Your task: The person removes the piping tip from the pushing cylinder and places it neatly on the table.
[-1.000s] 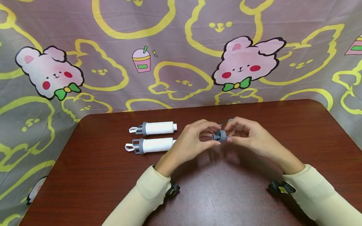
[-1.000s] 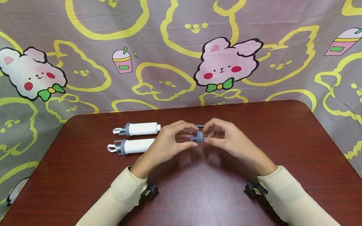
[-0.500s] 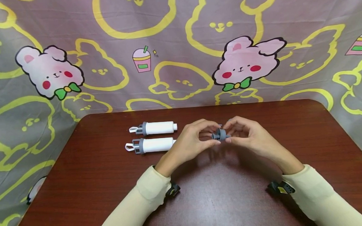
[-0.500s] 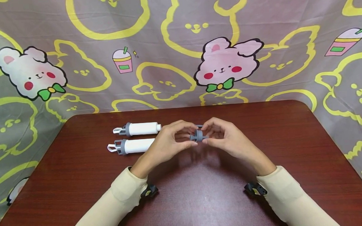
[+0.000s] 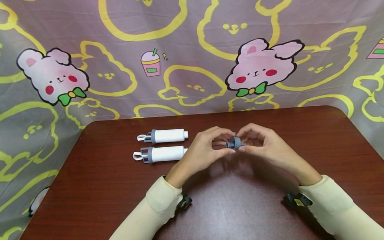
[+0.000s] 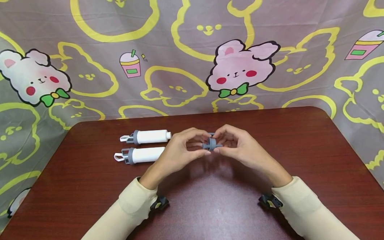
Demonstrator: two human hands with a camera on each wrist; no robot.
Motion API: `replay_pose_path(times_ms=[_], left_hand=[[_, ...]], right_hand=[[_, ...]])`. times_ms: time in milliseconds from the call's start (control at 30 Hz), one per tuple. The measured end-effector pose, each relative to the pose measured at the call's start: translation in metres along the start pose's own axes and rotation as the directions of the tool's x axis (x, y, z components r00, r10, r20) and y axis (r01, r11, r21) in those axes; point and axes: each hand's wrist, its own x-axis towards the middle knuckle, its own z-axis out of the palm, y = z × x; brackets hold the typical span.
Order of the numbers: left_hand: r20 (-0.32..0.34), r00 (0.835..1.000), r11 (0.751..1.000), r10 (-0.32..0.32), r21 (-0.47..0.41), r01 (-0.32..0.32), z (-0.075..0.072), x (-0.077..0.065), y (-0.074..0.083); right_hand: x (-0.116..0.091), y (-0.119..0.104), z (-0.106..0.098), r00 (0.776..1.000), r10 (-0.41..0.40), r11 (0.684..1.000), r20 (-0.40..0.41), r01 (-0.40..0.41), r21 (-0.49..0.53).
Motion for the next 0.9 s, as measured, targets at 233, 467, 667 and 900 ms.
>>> replay_pose_path(times_ms=[233, 467, 667, 900], left_hand=[[-0.001, 1.0, 1.0, -0.002, -0.005, 0.002, 0.0013, 0.0011, 0.0004], [0.004, 1.0, 1.0, -0.004, -0.004, 0.004, 0.002, 0.0017, 0.0], [0.013, 1.0, 1.0, 0.008, 0.024, -0.008, 0.0017, 0.0024, 0.0004], [0.017, 0.999, 0.998, 0.038, 0.042, -0.038, 0.0007, 0.0026, -0.0004]], right_hand=[[-0.0003, -0.0004, 0.0007, 1.0, 0.008, 1.0, -0.003, -0.008, -0.02], [-0.0004, -0.0013, 0.0007, 1.0, 0.016, 0.999, -0.001, -0.016, -0.042], [-0.0004, -0.0004, 0.0001, 1.0, 0.002, 0.999, -0.002, -0.003, -0.054], [-0.0002, 0.0013, -0.0008, 1.0, -0.008, 0.998, -0.012, 0.007, -0.066]])
